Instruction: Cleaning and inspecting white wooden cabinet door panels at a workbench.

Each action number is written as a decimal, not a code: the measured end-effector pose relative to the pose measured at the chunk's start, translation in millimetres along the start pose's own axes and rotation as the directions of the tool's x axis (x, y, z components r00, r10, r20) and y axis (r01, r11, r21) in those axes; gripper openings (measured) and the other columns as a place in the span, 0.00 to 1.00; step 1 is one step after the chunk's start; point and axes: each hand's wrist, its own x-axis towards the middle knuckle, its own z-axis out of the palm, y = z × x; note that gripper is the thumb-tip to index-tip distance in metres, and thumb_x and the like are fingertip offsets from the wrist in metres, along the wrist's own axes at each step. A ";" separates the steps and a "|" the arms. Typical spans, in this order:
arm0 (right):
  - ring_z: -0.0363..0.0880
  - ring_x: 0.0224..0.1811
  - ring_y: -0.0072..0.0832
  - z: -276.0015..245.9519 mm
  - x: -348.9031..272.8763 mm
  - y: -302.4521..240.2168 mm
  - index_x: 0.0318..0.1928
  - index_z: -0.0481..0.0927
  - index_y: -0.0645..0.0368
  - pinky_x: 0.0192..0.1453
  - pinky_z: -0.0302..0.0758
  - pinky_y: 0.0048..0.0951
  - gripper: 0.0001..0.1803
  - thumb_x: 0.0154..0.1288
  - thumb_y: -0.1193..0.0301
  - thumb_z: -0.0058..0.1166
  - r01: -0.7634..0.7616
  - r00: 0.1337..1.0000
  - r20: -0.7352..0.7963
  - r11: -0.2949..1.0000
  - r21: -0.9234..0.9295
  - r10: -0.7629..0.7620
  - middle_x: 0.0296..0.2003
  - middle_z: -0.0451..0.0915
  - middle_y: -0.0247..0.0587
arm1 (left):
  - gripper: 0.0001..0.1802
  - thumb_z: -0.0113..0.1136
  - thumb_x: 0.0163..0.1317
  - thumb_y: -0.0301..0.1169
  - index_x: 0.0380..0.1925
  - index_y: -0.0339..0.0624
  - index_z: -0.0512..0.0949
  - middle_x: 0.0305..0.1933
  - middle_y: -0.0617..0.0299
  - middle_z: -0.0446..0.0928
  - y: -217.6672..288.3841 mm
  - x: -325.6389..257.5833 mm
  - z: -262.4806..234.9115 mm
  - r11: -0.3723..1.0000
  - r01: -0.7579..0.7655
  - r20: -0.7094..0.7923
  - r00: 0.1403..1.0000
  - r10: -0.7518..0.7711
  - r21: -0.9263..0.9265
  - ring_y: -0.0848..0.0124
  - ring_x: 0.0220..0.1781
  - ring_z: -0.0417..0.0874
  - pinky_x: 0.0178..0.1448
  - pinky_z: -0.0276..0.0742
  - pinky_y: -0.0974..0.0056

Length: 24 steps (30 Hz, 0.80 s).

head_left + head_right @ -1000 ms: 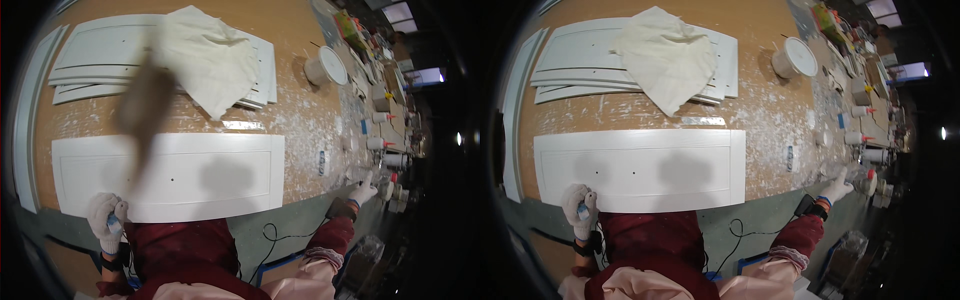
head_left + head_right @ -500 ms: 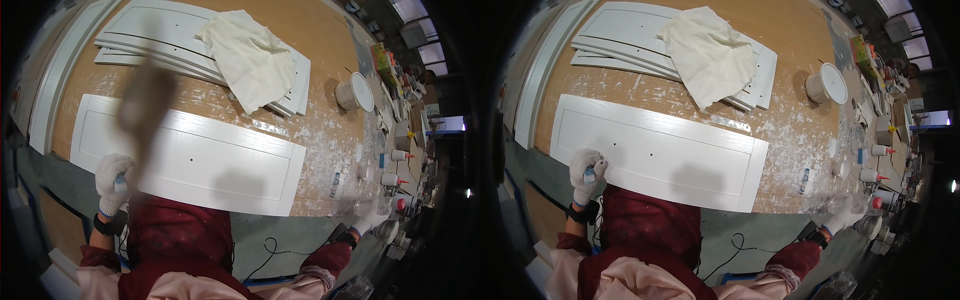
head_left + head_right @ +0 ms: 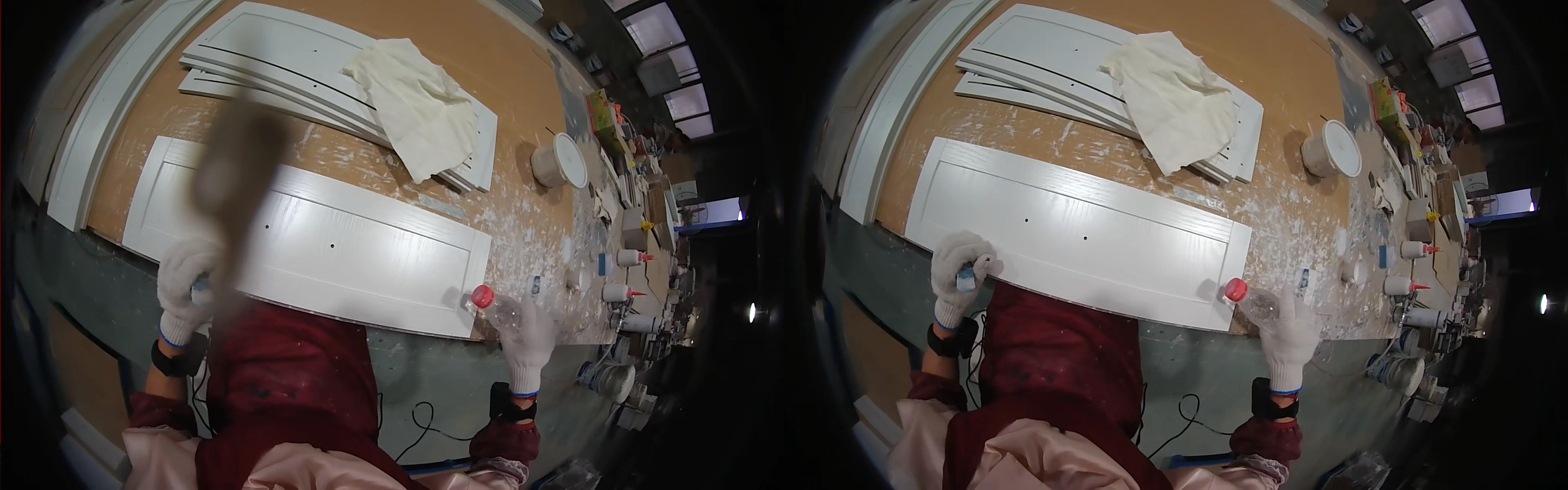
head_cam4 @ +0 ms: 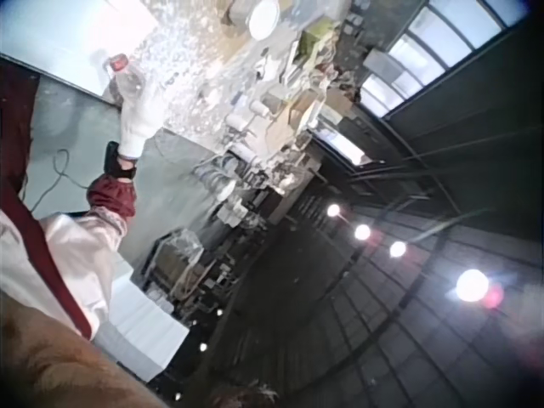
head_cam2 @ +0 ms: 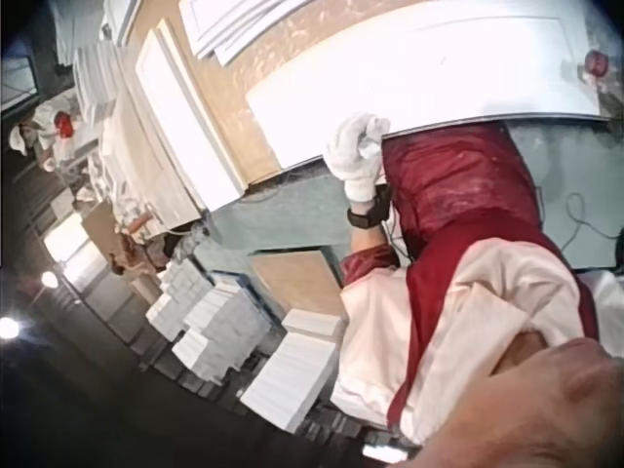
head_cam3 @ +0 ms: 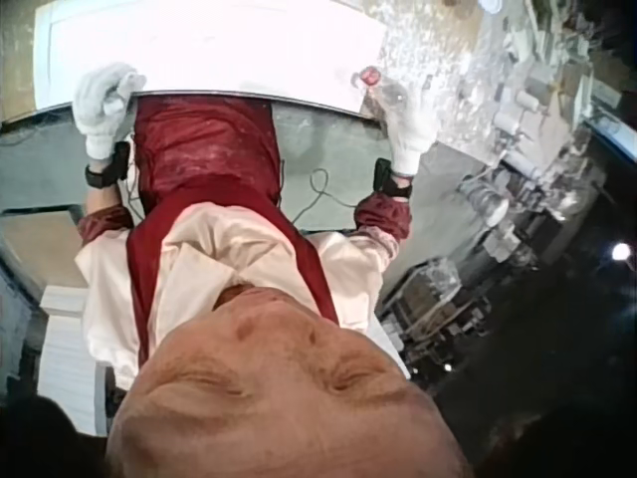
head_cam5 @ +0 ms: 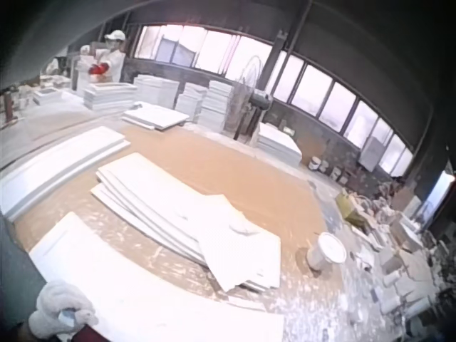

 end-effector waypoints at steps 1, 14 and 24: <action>0.78 0.38 0.40 8.5 3.2 1.8 0.56 0.76 0.49 0.42 0.72 0.43 0.30 0.48 0.68 0.62 0.025 0.999 -0.020 1.000 0.001 -0.025 0.35 0.79 0.36 | 0.04 0.65 0.57 0.27 0.27 0.40 0.79 0.33 0.59 0.80 1.5 0.4 -5.5 1.000 0.004 -0.007 1.000 -0.004 0.001 0.63 0.36 0.80 0.40 0.77 0.62; 0.78 0.41 0.34 5.8 4.4 -16.4 0.55 0.78 0.46 0.44 0.71 0.39 0.29 0.47 0.70 0.60 0.116 0.987 -0.100 0.985 -0.127 -0.129 0.38 0.79 0.32 | 0.08 0.66 0.56 0.28 0.30 0.37 0.77 0.35 0.55 0.79 -20.4 -12.6 -27.2 0.992 0.123 -0.056 0.991 -0.122 0.009 0.59 0.37 0.80 0.43 0.76 0.60; 0.78 0.39 0.37 -8.3 19.0 -42.4 0.53 0.77 0.50 0.42 0.72 0.40 0.28 0.47 0.69 0.63 0.138 0.977 -0.143 0.982 -0.132 -0.157 0.38 0.79 0.35 | 0.07 0.65 0.58 0.28 0.31 0.38 0.77 0.34 0.56 0.79 -6.9 -8.2 -7.6 0.991 0.118 -0.008 0.993 -0.119 -0.069 0.58 0.37 0.79 0.44 0.76 0.59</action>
